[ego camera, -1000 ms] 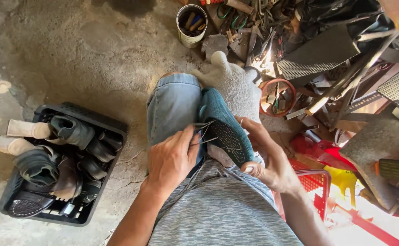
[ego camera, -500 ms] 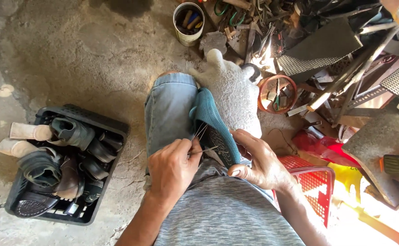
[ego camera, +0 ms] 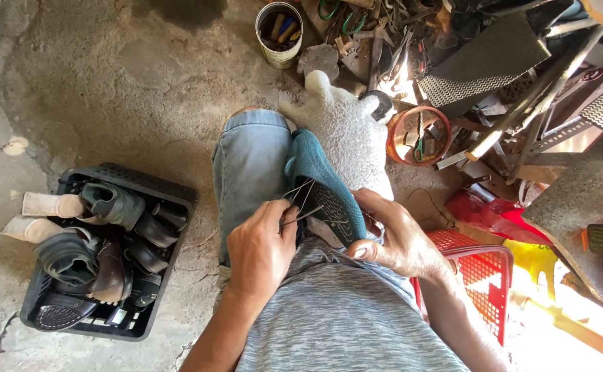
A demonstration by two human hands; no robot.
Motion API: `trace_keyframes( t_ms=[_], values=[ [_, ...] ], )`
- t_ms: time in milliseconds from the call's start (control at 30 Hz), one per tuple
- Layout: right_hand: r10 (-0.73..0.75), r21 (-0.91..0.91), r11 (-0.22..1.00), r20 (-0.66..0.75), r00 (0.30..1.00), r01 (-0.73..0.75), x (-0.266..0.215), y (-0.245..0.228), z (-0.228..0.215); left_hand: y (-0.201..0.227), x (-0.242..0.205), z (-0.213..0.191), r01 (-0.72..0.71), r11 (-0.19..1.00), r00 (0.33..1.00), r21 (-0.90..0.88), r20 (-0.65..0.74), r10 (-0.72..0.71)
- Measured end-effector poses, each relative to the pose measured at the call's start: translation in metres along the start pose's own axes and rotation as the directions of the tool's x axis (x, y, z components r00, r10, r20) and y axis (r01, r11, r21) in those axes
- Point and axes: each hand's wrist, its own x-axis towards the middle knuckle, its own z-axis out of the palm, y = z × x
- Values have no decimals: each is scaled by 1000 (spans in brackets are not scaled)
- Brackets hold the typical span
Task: The person sits on the floor and sews a teal slipper using a needle and thread. They repeatedly pull the thread through the slipper's sole and upper, adjusting the slipper's position on their lap.
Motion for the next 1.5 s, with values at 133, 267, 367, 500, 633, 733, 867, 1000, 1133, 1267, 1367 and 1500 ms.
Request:
trace_keyframes(
  t_ms=[133, 267, 367, 500, 633, 733, 867, 1000, 1133, 1267, 1367, 1500],
  values=[
    [18, 49, 999, 7, 1000, -18, -1, 4, -4, 0, -1, 2, 27, 999, 1000, -37, -8, -28],
    [36, 66, 997, 18, 999, -37, -5, 16, -7, -1, -2, 5, 9, 1000, 998, 15, -56, -8],
    [21, 58, 998, 27, 999, -23, -3, 12, -6, -3, -1, 3, 30, 999, 999, -27, -28, -31],
    [16, 71, 997, 34, 999, -18, -4, 21, -8, -6, 1, 5, 56, 994, 998, -94, 4, -56],
    [16, 94, 995, 31, 999, -19, -3, 20, -8, 1, 5, 5, 114, 973, 993, -200, 29, -110],
    [5, 103, 995, 42, 999, -10, -1, 15, -8, -2, 7, 6, 139, 958, 990, -250, 60, -127],
    [7, 112, 994, 51, 999, -12, -4, 27, -11, -2, 9, 6, 176, 938, 983, -298, 94, -155],
    [-16, 103, 995, 61, 998, 10, 1, 15, -12, 0, 12, 5, 181, 933, 982, -310, 100, -158],
    [-9, 126, 992, 61, 998, 1, -2, 19, -13, 3, 13, 5, 159, 944, 987, -290, 68, -145],
    [12, 148, 989, 46, 999, -19, -5, 23, -13, 2, 11, 12, 94, 976, 996, -198, 13, -93],
    [12, 157, 987, 44, 999, -19, -4, 15, -15, 3, 12, 9, 119, 957, 993, -265, 25, -117],
    [-2, 158, 987, 43, 999, -5, -11, 21, -17, 9, 13, 4, 169, 890, 986, -424, 85, -146]
  ],
)
